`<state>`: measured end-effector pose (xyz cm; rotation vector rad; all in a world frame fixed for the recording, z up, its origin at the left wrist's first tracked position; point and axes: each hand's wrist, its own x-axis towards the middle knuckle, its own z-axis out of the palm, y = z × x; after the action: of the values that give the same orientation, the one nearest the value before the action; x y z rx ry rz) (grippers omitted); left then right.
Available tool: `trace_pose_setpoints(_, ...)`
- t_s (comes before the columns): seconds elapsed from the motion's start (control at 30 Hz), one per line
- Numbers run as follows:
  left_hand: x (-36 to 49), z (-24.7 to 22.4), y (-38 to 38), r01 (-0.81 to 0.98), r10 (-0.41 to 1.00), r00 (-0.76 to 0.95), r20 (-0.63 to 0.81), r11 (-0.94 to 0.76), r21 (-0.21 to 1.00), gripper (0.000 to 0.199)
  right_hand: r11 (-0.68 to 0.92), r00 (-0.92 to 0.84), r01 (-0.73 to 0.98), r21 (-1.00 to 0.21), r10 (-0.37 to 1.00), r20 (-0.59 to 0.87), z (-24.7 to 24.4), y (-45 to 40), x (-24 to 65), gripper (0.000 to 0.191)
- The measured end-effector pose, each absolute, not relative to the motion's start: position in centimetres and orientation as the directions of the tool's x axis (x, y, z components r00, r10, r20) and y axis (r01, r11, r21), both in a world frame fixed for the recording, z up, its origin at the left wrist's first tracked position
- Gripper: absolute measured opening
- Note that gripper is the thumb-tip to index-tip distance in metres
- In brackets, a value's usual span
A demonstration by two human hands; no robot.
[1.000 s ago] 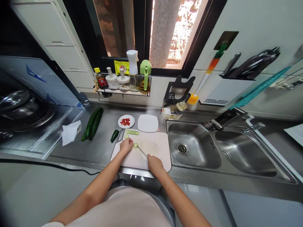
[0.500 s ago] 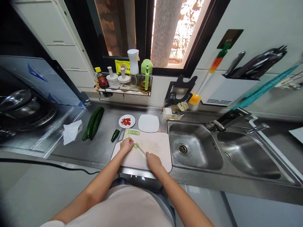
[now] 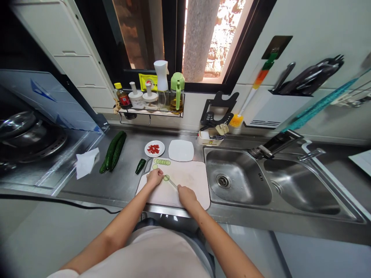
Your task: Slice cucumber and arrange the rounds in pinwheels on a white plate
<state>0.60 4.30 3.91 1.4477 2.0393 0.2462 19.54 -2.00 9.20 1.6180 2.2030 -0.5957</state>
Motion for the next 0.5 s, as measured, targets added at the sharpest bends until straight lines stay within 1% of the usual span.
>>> trace_pose_setpoints(0.3, 0.57, 4.1, 4.26, 0.792, 0.9, -0.206, -0.385, 0.384, 0.475, 0.013, 0.28, -0.302, 0.952, -0.12, 0.812, -0.499, 9.02, -1.94, 19.6, 0.031)
trace_pose_setpoints(0.5, 0.53, 4.21, 4.35, 0.798, 0.896, -0.201, -0.396, 0.384, 0.464, 0.013, 0.275, -0.293, 0.955, -0.114, 0.8, -0.524, 9.29, -2.14, 19.94, 0.029)
